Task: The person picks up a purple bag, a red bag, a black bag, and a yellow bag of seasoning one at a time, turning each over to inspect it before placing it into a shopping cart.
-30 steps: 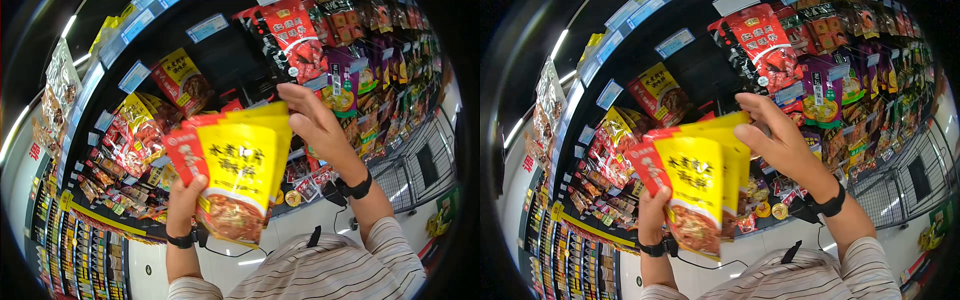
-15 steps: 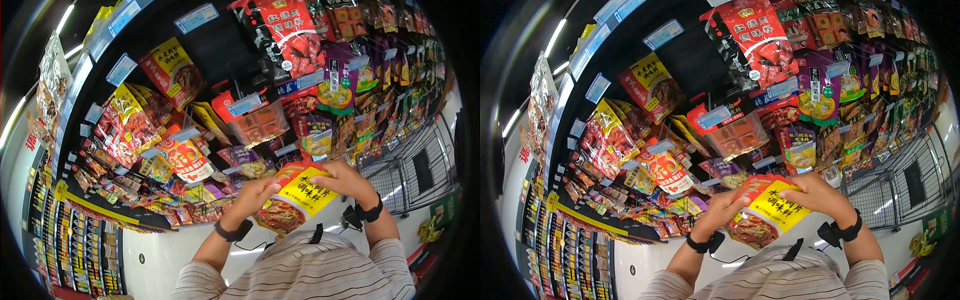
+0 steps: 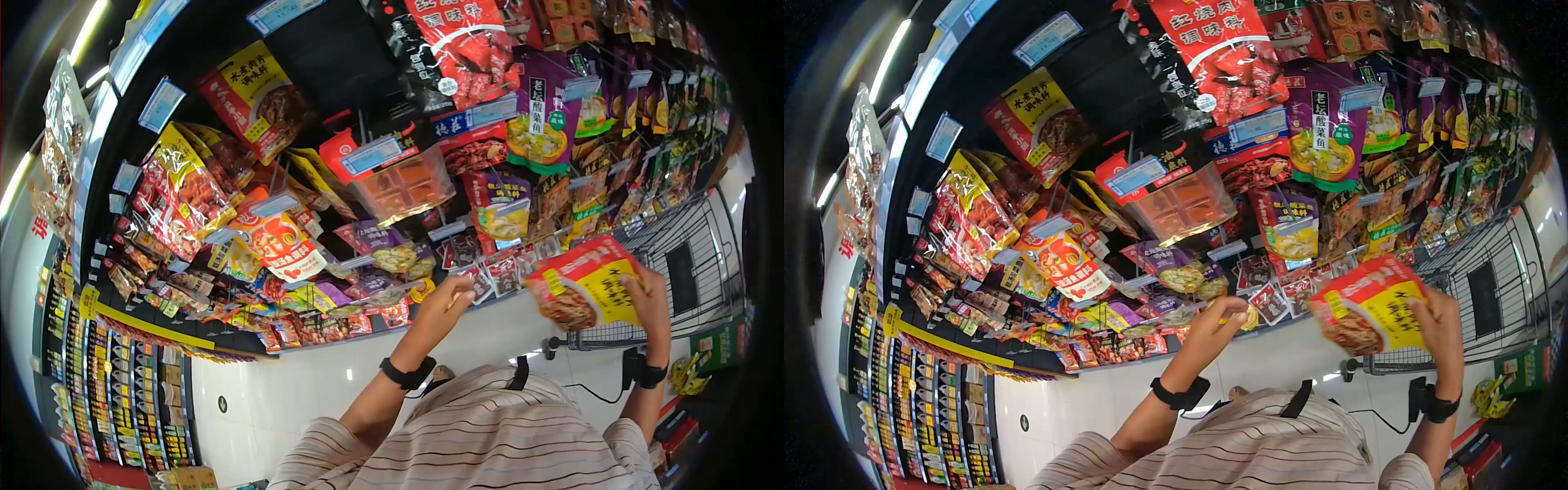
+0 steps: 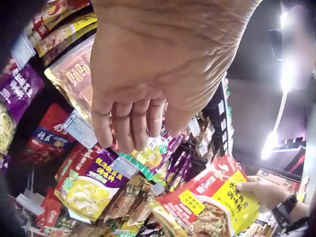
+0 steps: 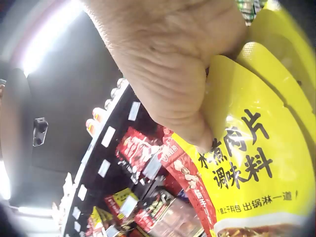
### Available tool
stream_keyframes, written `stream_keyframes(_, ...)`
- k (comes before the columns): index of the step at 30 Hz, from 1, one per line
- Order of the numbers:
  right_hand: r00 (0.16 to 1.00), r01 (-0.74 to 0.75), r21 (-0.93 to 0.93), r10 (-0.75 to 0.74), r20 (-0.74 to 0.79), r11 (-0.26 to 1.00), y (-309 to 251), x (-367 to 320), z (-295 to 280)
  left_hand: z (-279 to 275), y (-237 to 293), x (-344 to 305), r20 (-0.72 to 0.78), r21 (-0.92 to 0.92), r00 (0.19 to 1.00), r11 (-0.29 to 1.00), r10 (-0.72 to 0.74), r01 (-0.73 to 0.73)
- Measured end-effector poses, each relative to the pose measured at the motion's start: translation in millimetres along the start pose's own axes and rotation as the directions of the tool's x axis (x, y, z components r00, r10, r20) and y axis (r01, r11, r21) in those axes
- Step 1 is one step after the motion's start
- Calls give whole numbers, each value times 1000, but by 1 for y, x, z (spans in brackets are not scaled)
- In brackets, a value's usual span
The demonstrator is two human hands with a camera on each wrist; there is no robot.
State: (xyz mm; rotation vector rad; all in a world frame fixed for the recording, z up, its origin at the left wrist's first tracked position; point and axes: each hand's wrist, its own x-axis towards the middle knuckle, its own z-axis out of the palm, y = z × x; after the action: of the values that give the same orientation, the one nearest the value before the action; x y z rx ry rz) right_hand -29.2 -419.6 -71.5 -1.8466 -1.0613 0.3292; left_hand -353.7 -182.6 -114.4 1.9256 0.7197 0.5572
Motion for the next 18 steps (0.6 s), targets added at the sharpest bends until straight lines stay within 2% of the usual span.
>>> stream_keyframes(2,991,-100,-80,92,-97,992,38,-7,-25,5,-23,-10,-1,-90,999,995,-52,52)
stream_keyframes(3,988,-85,-138,66,-142,987,51,-6,-32,7,-31,-15,3,-134,997,988,-79,79)
stream_keyframes(5,971,-86,-264,22,-237,961,82,-10,-45,9,-40,-25,-2,-45,988,987,-153,152)
stream_keyframes(6,973,-90,-372,2,-231,924,113,-10,-52,11,-43,-28,10,-3,982,982,-189,189)
stream_keyframes(7,970,-143,-463,31,-241,875,142,-11,-54,10,-45,-30,16,1,983,983,-182,182)
stream_keyframes(8,960,-121,-468,-17,-279,876,155,-14,-50,9,-46,-32,33,1,983,984,-180,180)
stream_keyframes(9,962,-169,-575,6,-275,800,194,-16,-46,10,-48,-33,53,-2,982,984,-179,180)
stream_keyframes(10,961,-235,-606,87,-264,760,235,-17,-41,10,-48,-34,65,12,982,984,-176,176)
stream_keyframes(11,954,-285,-654,138,-268,701,243,-19,-33,11,-47,-36,68,28,982,984,-176,174)
stream_keyframes(12,951,-293,-637,146,-274,713,249,-23,-23,13,-47,-38,60,-11,975,977,-213,214)
stream_keyframes(13,932,-357,-653,211,-293,668,257,-27,-12,18,-45,-40,83,12,968,971,-238,237)
stream_keyframes(15,909,-410,-665,344,-237,624,261,-34,12,13,-42,-43,72,70,959,961,-273,268)
stream_keyframes(16,919,-364,-696,362,-159,619,285,-42,23,12,-41,-46,63,98,972,970,-228,222)
stream_keyframes(17,928,-301,-721,366,-72,624,310,-50,37,11,-55,-48,72,127,976,972,-207,197)
stream_keyframes(18,936,-332,-622,330,-123,709,302,-59,53,9,-54,-51,71,104,977,976,-201,194)
